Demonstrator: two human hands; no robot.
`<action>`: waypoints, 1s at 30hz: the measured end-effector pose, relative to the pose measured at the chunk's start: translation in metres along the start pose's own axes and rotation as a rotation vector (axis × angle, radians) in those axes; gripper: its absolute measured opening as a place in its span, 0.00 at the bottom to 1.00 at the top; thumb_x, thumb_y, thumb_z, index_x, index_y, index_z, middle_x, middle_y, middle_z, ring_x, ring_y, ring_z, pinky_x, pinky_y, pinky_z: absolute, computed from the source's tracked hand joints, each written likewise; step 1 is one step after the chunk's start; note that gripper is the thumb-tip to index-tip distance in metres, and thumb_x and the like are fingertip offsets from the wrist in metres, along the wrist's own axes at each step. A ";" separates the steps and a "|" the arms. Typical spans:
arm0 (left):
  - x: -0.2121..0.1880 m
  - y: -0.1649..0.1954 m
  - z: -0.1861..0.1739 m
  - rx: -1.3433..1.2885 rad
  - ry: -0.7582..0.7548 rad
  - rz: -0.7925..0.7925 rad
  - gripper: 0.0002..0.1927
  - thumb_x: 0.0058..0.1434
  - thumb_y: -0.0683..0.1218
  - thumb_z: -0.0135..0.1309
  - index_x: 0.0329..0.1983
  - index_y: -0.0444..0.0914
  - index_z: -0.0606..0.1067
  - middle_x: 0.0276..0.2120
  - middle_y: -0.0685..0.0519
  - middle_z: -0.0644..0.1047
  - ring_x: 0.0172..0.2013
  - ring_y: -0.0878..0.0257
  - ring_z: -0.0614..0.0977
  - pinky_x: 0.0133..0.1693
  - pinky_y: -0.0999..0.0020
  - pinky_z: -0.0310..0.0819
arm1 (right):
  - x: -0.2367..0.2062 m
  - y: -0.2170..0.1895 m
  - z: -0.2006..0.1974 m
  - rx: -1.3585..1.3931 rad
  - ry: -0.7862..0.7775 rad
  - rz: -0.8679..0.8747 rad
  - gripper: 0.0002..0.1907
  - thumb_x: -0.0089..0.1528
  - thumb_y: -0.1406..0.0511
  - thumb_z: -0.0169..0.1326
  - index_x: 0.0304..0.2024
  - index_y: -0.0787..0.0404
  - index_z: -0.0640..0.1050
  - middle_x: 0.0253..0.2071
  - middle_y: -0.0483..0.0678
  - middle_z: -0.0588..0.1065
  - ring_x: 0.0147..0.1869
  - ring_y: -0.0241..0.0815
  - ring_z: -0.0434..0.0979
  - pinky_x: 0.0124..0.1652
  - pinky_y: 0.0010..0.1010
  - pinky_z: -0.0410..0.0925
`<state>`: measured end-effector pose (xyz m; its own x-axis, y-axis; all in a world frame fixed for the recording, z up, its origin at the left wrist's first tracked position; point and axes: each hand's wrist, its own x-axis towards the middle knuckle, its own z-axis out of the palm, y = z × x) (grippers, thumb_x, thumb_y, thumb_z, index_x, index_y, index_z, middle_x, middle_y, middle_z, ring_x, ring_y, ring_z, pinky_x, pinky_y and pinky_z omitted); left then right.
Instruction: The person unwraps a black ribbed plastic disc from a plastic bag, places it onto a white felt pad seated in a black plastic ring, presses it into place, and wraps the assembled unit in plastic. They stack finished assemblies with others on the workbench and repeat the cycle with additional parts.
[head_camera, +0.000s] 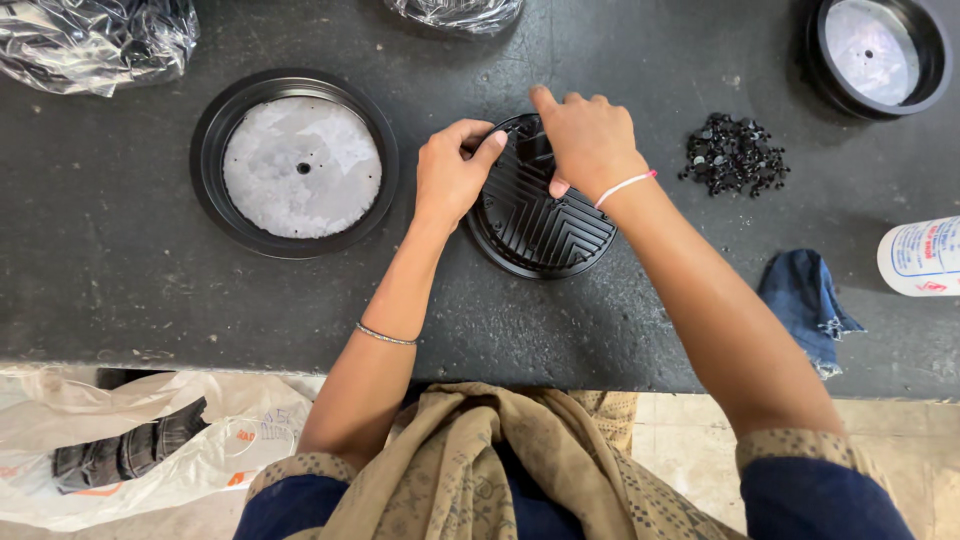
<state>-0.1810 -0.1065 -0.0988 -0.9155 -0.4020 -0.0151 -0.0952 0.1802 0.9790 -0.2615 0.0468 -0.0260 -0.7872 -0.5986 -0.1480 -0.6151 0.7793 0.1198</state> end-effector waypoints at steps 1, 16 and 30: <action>0.001 0.000 0.000 0.001 0.004 -0.003 0.15 0.60 0.50 0.61 0.46 0.36 0.82 0.33 0.50 0.85 0.34 0.64 0.86 0.41 0.68 0.78 | 0.000 -0.001 0.000 -0.007 0.001 0.002 0.63 0.33 0.61 0.78 0.70 0.54 0.63 0.48 0.56 0.78 0.54 0.61 0.77 0.45 0.47 0.73; 0.001 -0.017 0.000 -0.047 0.011 0.082 0.14 0.59 0.50 0.63 0.43 0.36 0.82 0.32 0.49 0.85 0.34 0.62 0.86 0.40 0.67 0.78 | -0.016 0.001 -0.010 0.139 -0.017 0.027 0.55 0.34 0.63 0.78 0.63 0.54 0.68 0.57 0.52 0.73 0.61 0.62 0.72 0.53 0.51 0.70; 0.006 -0.025 -0.001 -0.081 -0.003 0.081 0.16 0.59 0.50 0.64 0.44 0.35 0.82 0.35 0.49 0.85 0.36 0.63 0.86 0.42 0.68 0.79 | -0.040 0.020 0.001 0.308 0.234 -0.133 0.59 0.37 0.61 0.77 0.68 0.60 0.65 0.57 0.59 0.73 0.59 0.64 0.72 0.52 0.50 0.68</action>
<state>-0.1841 -0.1148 -0.1228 -0.9202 -0.3861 0.0644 0.0110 0.1388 0.9903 -0.2422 0.0861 -0.0193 -0.7122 -0.6963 0.0889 -0.6983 0.6900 -0.1905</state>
